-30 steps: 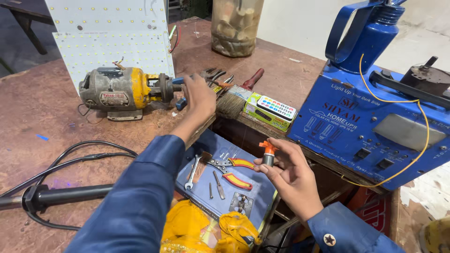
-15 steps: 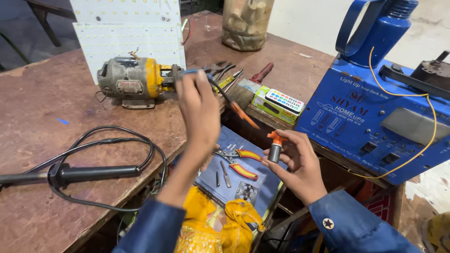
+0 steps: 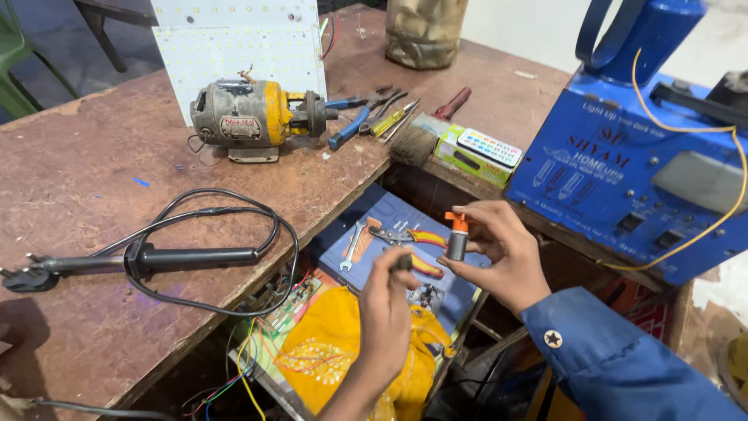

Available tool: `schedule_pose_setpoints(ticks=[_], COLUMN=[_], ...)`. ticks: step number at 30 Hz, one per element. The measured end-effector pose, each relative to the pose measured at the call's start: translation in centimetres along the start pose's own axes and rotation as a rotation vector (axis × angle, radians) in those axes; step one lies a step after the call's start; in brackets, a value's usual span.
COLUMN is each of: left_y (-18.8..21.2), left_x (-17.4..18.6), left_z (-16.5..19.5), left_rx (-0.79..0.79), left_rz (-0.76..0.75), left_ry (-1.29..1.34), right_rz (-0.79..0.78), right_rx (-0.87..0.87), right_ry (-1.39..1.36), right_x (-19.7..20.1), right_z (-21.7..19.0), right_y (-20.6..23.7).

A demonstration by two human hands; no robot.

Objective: The person works on a small electric water pump at a workbench. They fit the orange impeller into the pump housing, press the housing together over the hose, pick up and reposition a soldering iron, and use pliers to handle a small orange-capped component.

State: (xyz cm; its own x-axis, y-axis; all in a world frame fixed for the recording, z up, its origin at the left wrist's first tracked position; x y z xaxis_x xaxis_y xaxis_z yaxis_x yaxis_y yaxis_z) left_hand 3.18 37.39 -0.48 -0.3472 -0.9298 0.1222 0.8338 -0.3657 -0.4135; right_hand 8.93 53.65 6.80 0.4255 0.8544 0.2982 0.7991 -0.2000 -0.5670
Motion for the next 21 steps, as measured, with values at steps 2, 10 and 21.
schedule_pose_setpoints(ticks=[2,10,21], left_y=[1.6,3.7,3.8], left_x=[-0.1,0.6,2.1], left_z=[-1.3,-5.6,-3.2], left_rx=[0.022,0.214,-0.115], left_rz=[-0.034,-0.013,-0.182], left_ry=[-0.062,-0.114,-0.245], right_rz=[-0.033,-0.194,-0.209], right_rx=[0.005,-0.031,0.063], right_ry=[0.065,0.176,0.276], right_x=[-0.5,-1.8,-1.8], right_z=[-0.5,-0.6,-0.6], right_y=[0.2,0.3,0.4])
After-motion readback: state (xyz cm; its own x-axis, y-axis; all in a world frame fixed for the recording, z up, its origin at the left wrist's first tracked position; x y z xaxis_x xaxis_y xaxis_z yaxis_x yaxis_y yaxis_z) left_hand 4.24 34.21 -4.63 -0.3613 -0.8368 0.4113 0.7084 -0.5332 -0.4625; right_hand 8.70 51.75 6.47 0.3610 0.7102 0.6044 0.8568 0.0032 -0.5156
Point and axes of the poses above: each hand's wrist, its own y-axis away from the middle knuckle, its own x-axis out of the back of the hand, z = x × y, the point moved 8 cm from there along -y, towards the middle knuckle, and after that the axes turned 10 degrees about -y, right-handed, at the moved point
